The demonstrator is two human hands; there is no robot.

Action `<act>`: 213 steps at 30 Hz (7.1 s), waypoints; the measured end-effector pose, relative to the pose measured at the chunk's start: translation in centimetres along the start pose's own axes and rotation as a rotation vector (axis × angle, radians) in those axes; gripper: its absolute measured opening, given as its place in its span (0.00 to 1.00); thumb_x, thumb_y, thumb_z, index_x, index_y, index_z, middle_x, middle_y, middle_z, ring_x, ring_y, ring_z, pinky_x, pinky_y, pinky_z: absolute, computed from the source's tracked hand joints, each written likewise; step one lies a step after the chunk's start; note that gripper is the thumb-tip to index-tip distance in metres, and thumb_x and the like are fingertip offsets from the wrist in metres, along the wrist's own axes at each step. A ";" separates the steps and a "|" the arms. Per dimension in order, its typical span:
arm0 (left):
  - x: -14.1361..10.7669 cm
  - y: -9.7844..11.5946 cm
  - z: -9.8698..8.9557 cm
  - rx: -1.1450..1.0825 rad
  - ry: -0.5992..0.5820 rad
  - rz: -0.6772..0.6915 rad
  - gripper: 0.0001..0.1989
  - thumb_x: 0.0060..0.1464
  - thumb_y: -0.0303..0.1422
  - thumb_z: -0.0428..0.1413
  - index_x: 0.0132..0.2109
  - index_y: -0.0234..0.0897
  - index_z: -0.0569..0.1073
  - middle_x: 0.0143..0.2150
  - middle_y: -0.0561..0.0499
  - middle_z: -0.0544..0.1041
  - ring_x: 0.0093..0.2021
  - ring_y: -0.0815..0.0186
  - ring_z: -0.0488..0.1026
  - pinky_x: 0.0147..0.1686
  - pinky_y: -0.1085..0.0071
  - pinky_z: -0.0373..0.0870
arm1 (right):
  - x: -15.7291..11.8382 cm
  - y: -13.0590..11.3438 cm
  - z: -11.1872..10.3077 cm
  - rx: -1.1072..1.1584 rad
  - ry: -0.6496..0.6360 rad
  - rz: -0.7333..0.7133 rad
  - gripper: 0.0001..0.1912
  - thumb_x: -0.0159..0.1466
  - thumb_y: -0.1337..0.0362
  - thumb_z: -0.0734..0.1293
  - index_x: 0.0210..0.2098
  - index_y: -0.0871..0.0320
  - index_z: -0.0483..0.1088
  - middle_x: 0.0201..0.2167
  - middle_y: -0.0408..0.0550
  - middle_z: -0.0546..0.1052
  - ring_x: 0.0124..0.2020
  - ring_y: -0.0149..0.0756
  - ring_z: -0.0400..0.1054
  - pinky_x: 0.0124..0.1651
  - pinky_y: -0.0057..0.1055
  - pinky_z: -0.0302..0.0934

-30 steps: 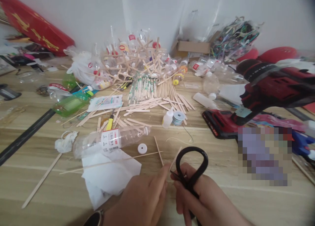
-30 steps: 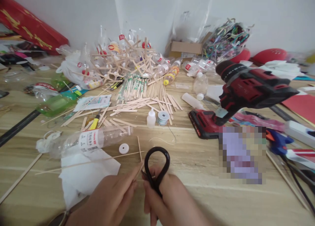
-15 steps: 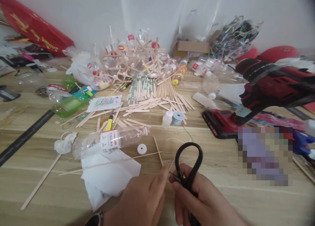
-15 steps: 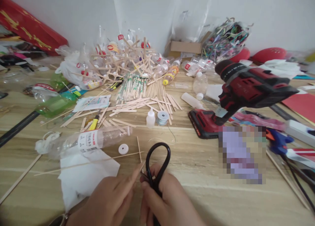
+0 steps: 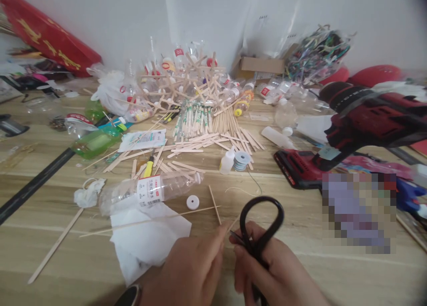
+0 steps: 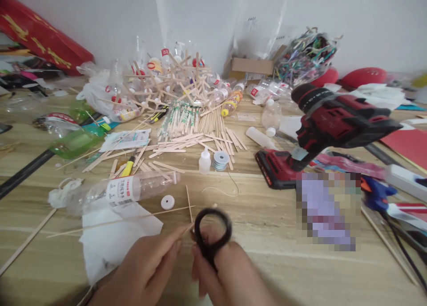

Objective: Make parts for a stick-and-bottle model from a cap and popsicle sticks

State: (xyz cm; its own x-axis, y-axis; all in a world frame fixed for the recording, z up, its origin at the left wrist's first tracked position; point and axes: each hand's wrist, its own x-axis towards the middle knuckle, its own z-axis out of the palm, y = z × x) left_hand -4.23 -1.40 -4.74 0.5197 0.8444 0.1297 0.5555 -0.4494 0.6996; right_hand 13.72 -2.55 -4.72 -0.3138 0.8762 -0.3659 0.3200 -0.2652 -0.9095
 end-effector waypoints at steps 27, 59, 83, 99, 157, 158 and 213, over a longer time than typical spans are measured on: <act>1.0 -0.7 -0.2 -0.940 -0.095 -0.596 0.24 0.60 0.54 0.46 0.31 0.38 0.66 0.22 0.60 0.54 0.23 0.70 0.50 0.22 0.73 0.46 | -1.0 0.0 -0.7 -0.307 0.122 -0.265 0.13 0.69 0.61 0.57 0.30 0.54 0.66 0.22 0.44 0.76 0.22 0.31 0.72 0.25 0.22 0.66; 0.1 0.0 0.2 0.034 -0.071 -0.135 0.15 0.67 0.31 0.39 0.46 0.40 0.71 0.34 0.51 0.81 0.34 0.61 0.80 0.32 0.70 0.70 | -0.3 0.2 0.3 -0.058 0.052 -0.105 0.10 0.70 0.55 0.56 0.40 0.55 0.61 0.23 0.39 0.71 0.19 0.27 0.65 0.23 0.23 0.60; 0.1 -0.1 0.2 0.128 -0.075 -0.078 0.15 0.66 0.28 0.41 0.45 0.40 0.72 0.32 0.51 0.82 0.32 0.62 0.80 0.28 0.72 0.71 | -0.3 0.2 0.4 -0.034 0.029 -0.025 0.11 0.69 0.54 0.57 0.45 0.54 0.60 0.24 0.38 0.70 0.18 0.27 0.64 0.21 0.22 0.59; 0.2 -0.6 0.4 0.244 -0.049 0.024 0.14 0.66 0.27 0.40 0.44 0.39 0.71 0.28 0.53 0.80 0.26 0.63 0.79 0.23 0.73 0.68 | -0.5 0.2 0.2 -0.060 0.035 -0.040 0.11 0.69 0.54 0.57 0.44 0.54 0.60 0.24 0.38 0.70 0.19 0.27 0.65 0.21 0.22 0.60; -0.7 0.1 0.0 0.517 0.090 0.306 0.15 0.63 0.21 0.40 0.53 0.30 0.63 0.32 0.48 0.81 0.28 0.63 0.78 0.23 0.71 0.72 | -1.1 -0.1 -0.1 0.022 -0.042 0.065 0.10 0.70 0.58 0.54 0.42 0.55 0.63 0.20 0.41 0.73 0.17 0.29 0.66 0.18 0.21 0.57; -0.7 0.2 0.0 0.516 0.102 0.312 0.15 0.64 0.21 0.38 0.54 0.29 0.63 0.33 0.47 0.81 0.29 0.63 0.78 0.24 0.71 0.72 | -1.1 -0.5 0.1 0.124 -0.080 0.132 0.11 0.70 0.55 0.54 0.43 0.55 0.61 0.19 0.39 0.71 0.16 0.27 0.64 0.16 0.19 0.53; -0.2 -0.7 0.8 0.469 0.040 0.337 0.19 0.64 0.25 0.44 0.61 0.34 0.62 0.30 0.51 0.81 0.26 0.65 0.78 0.26 0.75 0.74 | -0.3 1.3 -0.5 -0.444 0.139 -0.347 0.10 0.66 0.63 0.60 0.44 0.57 0.69 0.32 0.53 0.80 0.31 0.40 0.75 0.32 0.30 0.69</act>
State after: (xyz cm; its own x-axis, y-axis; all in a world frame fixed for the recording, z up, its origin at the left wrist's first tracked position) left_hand -4.19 -1.45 -5.77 0.6976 0.6388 0.3245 0.5970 -0.7687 0.2298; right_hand 14.71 -2.93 -5.65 -0.3561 0.9344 -0.0046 0.5733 0.2146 -0.7907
